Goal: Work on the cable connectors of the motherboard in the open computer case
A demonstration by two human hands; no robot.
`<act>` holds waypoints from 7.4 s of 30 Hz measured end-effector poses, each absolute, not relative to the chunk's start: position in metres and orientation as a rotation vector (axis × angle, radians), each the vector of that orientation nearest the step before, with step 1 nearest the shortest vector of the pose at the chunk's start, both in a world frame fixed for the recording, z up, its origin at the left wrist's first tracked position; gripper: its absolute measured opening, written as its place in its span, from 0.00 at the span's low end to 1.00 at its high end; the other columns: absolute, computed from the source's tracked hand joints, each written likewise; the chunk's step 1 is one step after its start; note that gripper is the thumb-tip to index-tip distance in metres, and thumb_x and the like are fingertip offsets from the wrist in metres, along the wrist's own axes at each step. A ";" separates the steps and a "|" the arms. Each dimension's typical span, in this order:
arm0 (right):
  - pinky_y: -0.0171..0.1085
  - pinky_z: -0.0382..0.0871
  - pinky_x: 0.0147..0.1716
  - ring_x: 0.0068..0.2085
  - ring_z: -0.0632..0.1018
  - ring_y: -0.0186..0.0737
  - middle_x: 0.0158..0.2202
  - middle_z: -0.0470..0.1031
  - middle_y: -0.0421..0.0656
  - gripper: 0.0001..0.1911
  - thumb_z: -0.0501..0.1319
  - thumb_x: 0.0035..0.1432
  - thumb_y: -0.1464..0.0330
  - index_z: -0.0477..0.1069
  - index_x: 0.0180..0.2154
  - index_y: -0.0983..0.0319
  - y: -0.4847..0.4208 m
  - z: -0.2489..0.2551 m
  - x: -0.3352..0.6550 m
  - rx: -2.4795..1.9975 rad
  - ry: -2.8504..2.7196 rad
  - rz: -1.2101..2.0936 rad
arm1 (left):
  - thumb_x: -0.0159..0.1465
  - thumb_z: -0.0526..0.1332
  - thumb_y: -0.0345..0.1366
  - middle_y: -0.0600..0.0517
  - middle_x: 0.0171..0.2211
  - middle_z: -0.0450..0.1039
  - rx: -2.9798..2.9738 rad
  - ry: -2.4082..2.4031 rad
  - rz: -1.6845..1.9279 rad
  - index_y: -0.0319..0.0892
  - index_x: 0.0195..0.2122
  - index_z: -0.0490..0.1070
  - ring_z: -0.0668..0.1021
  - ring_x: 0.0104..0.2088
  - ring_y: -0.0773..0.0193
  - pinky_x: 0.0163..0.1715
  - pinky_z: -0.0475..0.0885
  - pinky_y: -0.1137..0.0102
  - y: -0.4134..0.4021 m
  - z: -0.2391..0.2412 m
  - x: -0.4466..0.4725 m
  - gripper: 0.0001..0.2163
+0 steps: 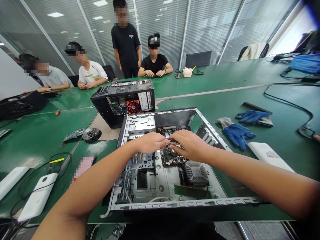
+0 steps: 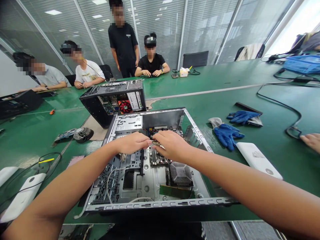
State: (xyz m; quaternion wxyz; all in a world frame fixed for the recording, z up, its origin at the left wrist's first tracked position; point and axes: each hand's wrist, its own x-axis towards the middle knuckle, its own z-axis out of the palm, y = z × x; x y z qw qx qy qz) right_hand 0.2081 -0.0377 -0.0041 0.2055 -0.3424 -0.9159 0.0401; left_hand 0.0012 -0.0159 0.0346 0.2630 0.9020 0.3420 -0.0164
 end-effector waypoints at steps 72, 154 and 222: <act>0.34 0.50 0.24 0.24 0.64 0.33 0.21 0.65 0.39 0.14 0.51 0.62 0.64 0.60 0.24 0.60 -0.036 0.004 0.204 -1.208 -2.683 0.732 | 0.68 0.51 0.44 0.52 0.26 0.71 2.757 0.972 -0.186 0.42 0.31 0.68 0.69 0.25 0.65 0.24 0.53 0.69 -0.025 0.032 0.003 0.14; 0.38 0.52 0.31 0.29 0.68 0.39 0.28 0.73 0.45 0.16 0.48 0.66 0.66 0.71 0.35 0.63 -0.042 -0.005 0.204 -0.977 -2.601 -0.329 | 0.68 0.44 0.44 0.54 0.26 0.61 2.210 0.807 -0.029 0.41 0.28 0.61 0.64 0.27 0.67 0.27 0.61 0.71 -0.021 0.040 0.001 0.16; 0.35 0.54 0.27 0.29 0.74 0.40 0.30 0.77 0.45 0.09 0.56 0.61 0.64 0.67 0.39 0.63 -0.037 -0.012 0.213 -1.121 -2.684 0.173 | 0.69 0.45 0.39 0.51 0.28 0.70 2.563 0.831 -0.117 0.41 0.30 0.66 0.70 0.29 0.65 0.30 0.60 0.70 -0.019 0.029 0.004 0.15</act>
